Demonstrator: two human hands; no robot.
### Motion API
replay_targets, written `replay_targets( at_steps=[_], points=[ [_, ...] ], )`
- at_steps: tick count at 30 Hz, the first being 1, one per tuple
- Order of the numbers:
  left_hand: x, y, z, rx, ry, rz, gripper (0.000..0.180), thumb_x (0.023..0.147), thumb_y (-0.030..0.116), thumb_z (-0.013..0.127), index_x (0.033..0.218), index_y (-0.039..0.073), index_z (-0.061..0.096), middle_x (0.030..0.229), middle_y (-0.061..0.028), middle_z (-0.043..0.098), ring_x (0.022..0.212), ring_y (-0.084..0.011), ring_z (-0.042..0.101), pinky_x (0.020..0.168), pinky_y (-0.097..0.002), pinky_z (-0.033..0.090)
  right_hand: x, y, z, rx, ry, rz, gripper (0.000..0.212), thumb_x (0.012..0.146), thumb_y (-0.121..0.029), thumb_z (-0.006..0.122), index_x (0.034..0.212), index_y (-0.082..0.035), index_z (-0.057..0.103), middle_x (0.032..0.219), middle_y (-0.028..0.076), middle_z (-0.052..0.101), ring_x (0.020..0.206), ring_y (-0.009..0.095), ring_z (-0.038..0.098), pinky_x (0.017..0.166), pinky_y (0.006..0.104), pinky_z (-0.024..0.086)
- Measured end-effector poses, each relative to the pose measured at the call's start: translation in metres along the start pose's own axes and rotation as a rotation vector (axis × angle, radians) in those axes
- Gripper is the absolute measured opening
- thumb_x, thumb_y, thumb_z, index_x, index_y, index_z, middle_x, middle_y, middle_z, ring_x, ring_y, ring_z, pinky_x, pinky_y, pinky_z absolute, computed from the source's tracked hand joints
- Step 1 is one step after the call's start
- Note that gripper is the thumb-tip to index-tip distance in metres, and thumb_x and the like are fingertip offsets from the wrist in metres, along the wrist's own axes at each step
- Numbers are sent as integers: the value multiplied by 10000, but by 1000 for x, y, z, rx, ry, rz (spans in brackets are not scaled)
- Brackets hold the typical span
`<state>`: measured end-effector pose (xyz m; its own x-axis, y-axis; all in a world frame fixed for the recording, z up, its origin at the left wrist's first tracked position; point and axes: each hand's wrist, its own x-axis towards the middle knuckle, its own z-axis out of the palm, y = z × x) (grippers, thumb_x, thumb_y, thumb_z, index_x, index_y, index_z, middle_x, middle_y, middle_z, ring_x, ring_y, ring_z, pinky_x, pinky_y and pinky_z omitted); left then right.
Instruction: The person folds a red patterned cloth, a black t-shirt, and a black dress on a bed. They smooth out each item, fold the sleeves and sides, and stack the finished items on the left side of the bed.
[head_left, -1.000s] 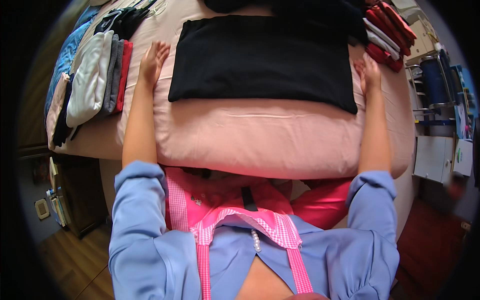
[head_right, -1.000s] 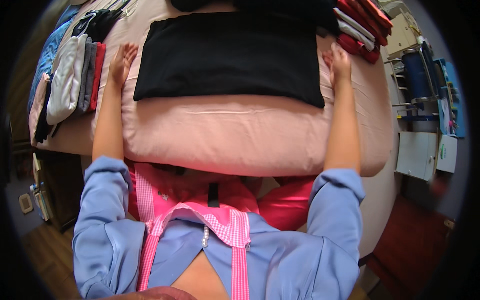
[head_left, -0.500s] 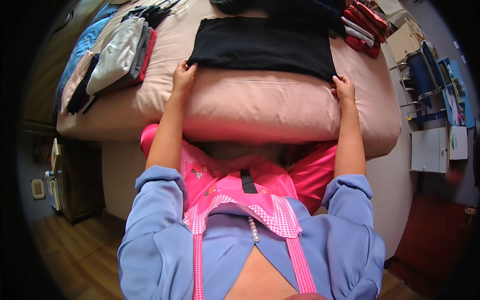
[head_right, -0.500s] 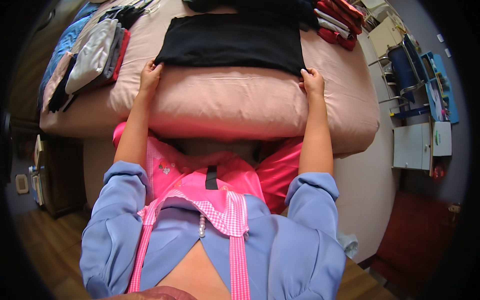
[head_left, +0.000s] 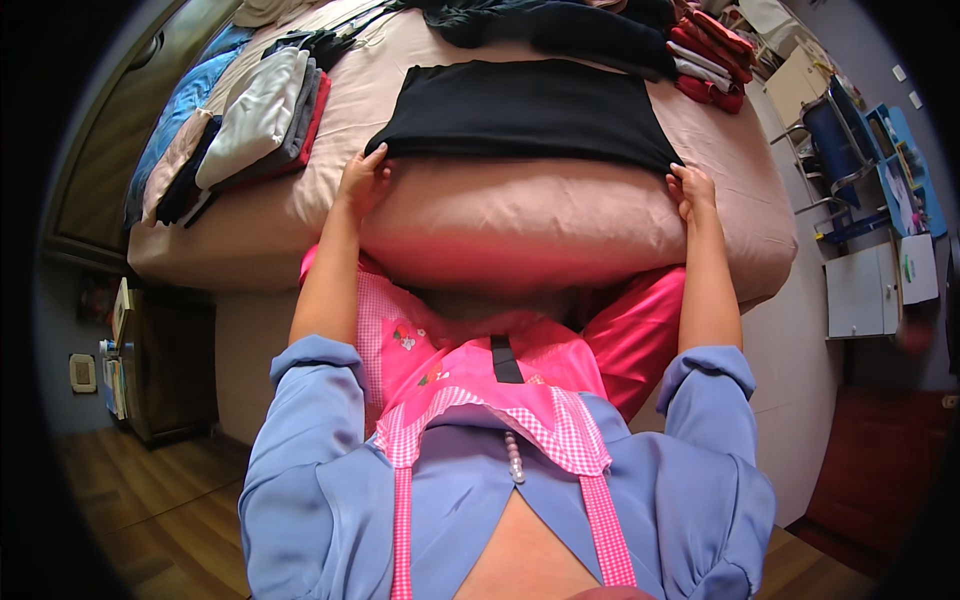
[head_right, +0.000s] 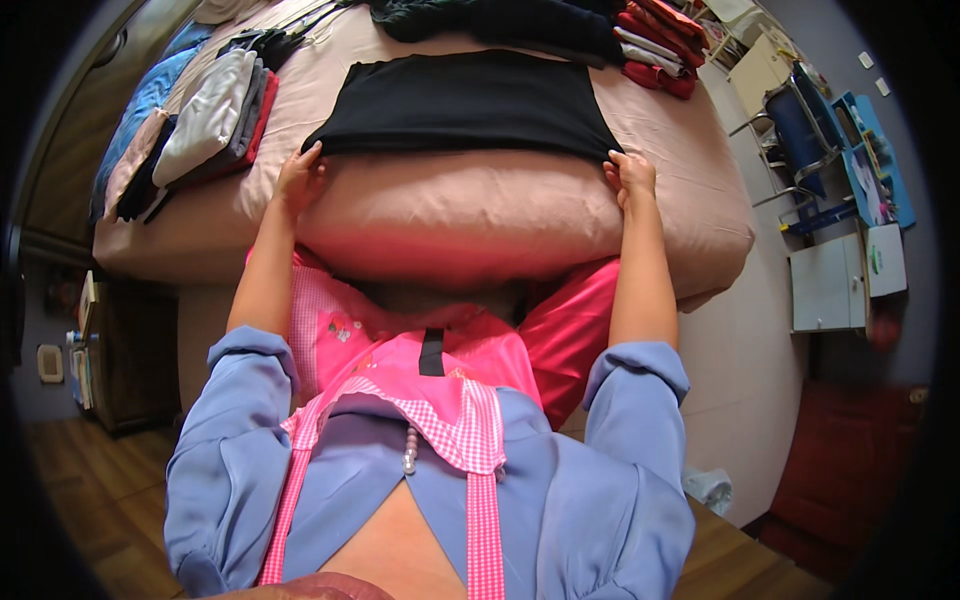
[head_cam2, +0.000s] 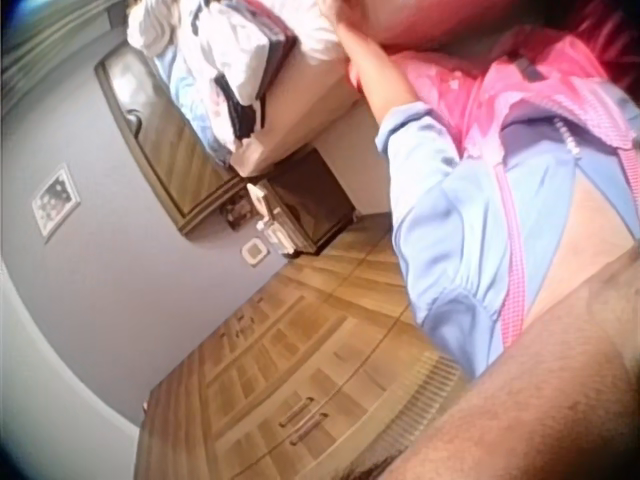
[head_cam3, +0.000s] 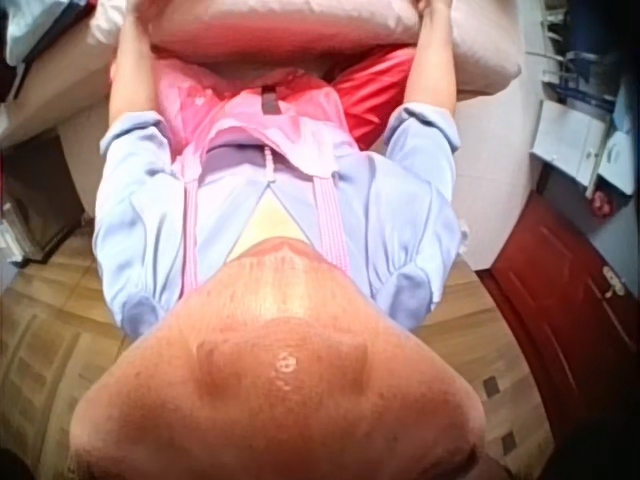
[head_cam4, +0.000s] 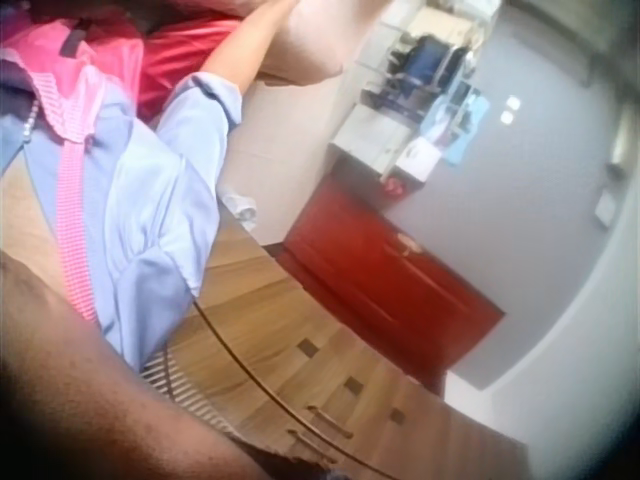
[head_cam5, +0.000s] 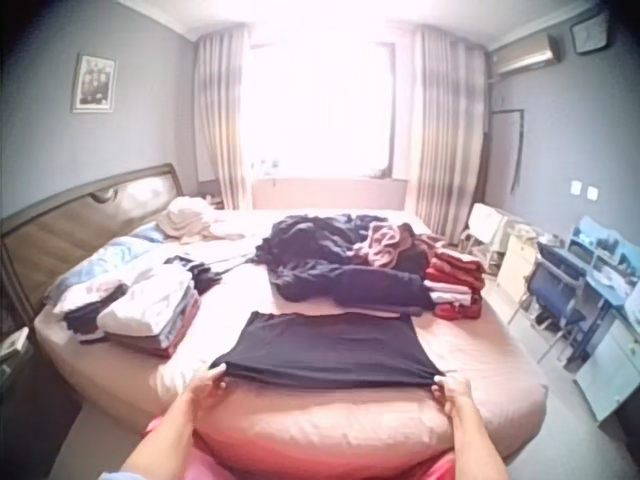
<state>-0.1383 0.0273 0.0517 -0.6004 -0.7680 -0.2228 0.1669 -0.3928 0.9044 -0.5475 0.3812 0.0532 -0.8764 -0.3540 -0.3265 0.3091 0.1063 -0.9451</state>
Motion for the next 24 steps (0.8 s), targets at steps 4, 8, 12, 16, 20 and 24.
replay_targets(
  at_steps=[4,8,12,16,20,24],
  points=[
    [-39,3,-38,275,-148,-12,128,864,216,635,850,113,559,665,20,553,538,-64,507,477,-198,398,-27,12,-29,-84,-47,-19,97,811,-84,653,803,-85,556,686,11,596,550,100,585,459,198,477],
    [-80,-3,-56,481,-123,-89,162,863,240,640,922,105,574,728,28,577,576,-53,522,498,-204,407,-64,20,-53,-127,-58,-24,91,808,-84,657,804,-84,566,684,-1,591,527,84,577,457,195,471],
    [-92,-7,-52,484,-160,-28,235,844,259,659,998,97,586,791,54,575,651,-32,513,524,-183,376,-71,28,-56,-261,-100,-92,116,812,-152,664,808,-81,572,687,-6,587,556,84,581,469,212,466],
    [-84,-2,-35,699,-79,28,344,823,301,682,1056,60,603,824,40,592,709,-32,504,603,-182,373,-52,18,-46,-714,-32,-280,323,817,-357,638,772,-38,623,708,59,609,600,192,610,561,326,495],
    [-55,-41,-30,789,196,437,393,827,365,671,989,10,620,825,-81,652,753,-157,603,698,-281,474,-48,22,-9,-1231,311,-754,527,809,-544,563,744,-32,671,758,164,643,670,353,622,685,432,491],
    [-52,-42,-25,1306,483,442,357,851,372,605,967,35,609,849,-179,649,788,-315,628,726,-390,482,-40,16,-16,-1227,325,-486,585,810,-621,490,752,-69,676,774,205,649,773,375,626,681,467,480]
  ],
)
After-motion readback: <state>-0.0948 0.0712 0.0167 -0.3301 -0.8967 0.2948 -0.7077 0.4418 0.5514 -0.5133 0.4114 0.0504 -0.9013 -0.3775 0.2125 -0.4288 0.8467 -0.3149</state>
